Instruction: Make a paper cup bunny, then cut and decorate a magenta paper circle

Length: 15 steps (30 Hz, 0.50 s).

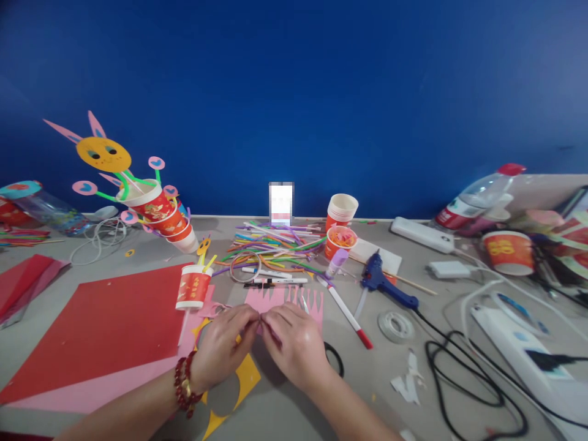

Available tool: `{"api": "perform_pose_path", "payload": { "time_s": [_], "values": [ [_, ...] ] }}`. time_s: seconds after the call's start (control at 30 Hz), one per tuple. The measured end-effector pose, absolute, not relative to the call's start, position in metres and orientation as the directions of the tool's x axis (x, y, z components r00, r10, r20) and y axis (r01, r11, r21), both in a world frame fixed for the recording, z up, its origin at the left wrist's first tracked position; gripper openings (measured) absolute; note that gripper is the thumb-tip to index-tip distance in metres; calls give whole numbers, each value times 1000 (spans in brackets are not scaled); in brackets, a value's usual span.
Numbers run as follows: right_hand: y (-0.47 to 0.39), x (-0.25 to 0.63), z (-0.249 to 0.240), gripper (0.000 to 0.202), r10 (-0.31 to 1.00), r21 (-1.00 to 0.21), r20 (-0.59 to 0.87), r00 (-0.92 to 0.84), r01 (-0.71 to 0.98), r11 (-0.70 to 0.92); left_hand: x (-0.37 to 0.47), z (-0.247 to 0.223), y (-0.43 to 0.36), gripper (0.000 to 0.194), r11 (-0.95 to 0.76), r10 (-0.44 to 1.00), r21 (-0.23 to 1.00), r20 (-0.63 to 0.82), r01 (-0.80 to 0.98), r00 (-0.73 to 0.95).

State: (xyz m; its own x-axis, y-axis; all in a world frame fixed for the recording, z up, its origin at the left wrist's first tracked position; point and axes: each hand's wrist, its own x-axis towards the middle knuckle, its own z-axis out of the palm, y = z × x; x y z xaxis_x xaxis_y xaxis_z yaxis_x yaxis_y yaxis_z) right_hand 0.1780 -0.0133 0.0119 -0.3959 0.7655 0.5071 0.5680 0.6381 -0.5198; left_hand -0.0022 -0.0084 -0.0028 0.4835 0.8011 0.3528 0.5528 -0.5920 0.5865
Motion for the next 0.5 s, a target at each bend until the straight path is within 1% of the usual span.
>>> {"api": "perform_pose_path", "payload": {
  "time_s": [0.23, 0.5],
  "values": [
    [-14, 177, 10, 17, 791, -566, 481, -378, 555, 610, -1, -2, -9, 15, -546, 830, 628, 318, 555, 458],
    [-14, 177, 10, 18, 791, -570, 482, -378, 550, 610, -2, 0, -8, 15, -549, 827, 632, 319, 546, 463]
  ]
}}
